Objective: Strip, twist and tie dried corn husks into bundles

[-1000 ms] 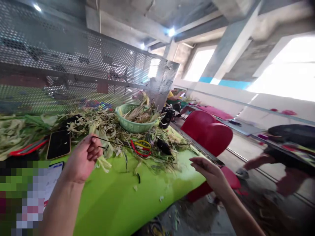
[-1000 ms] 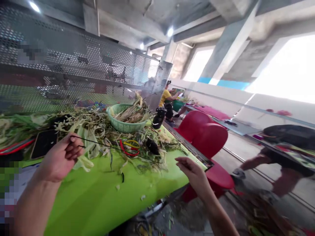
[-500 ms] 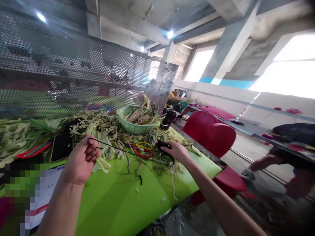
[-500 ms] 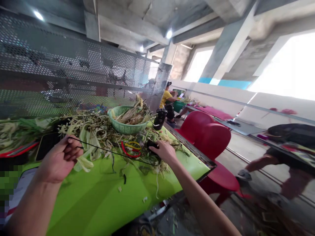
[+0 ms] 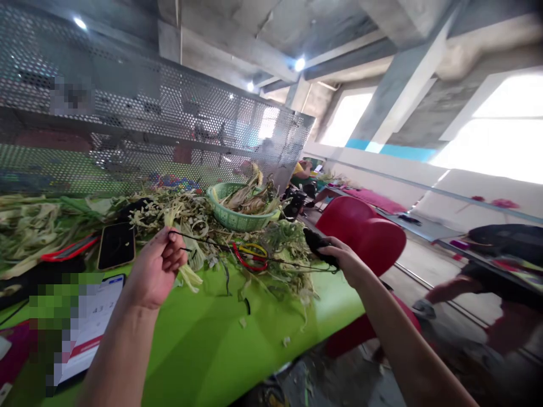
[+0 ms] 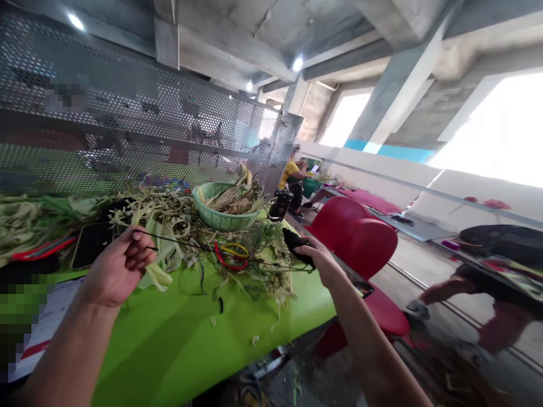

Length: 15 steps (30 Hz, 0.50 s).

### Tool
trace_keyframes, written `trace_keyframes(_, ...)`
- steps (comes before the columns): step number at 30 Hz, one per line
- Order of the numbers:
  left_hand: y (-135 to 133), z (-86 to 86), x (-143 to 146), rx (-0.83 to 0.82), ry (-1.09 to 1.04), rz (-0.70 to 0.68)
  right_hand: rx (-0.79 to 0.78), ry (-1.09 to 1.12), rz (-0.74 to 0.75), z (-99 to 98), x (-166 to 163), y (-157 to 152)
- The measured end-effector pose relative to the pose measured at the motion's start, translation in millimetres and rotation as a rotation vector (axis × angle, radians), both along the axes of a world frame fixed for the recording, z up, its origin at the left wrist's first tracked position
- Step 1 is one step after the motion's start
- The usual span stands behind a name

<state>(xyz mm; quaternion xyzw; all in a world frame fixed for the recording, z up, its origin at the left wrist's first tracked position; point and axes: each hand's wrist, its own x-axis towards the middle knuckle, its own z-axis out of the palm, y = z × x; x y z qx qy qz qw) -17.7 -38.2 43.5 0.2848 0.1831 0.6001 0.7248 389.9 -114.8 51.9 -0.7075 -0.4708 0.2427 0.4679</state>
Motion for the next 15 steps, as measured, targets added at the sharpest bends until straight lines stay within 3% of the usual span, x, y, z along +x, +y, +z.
trace_keyframes(3, 0, -0.6, 0, -0.007, 0.001, 0.011, 0.045, 0.111, 0.062, 11.2, 9, -2)
trace_keyframes(9, 0, -0.1, 0, 0.001, 0.007, 0.017, -0.091, -0.336, -0.006, 27.3, 24, 7)
trace_keyframes(15, 1, -2.1, -1, 0.007, 0.020, 0.015, 0.028, -0.102, 0.026, 52.5, 21, -9)
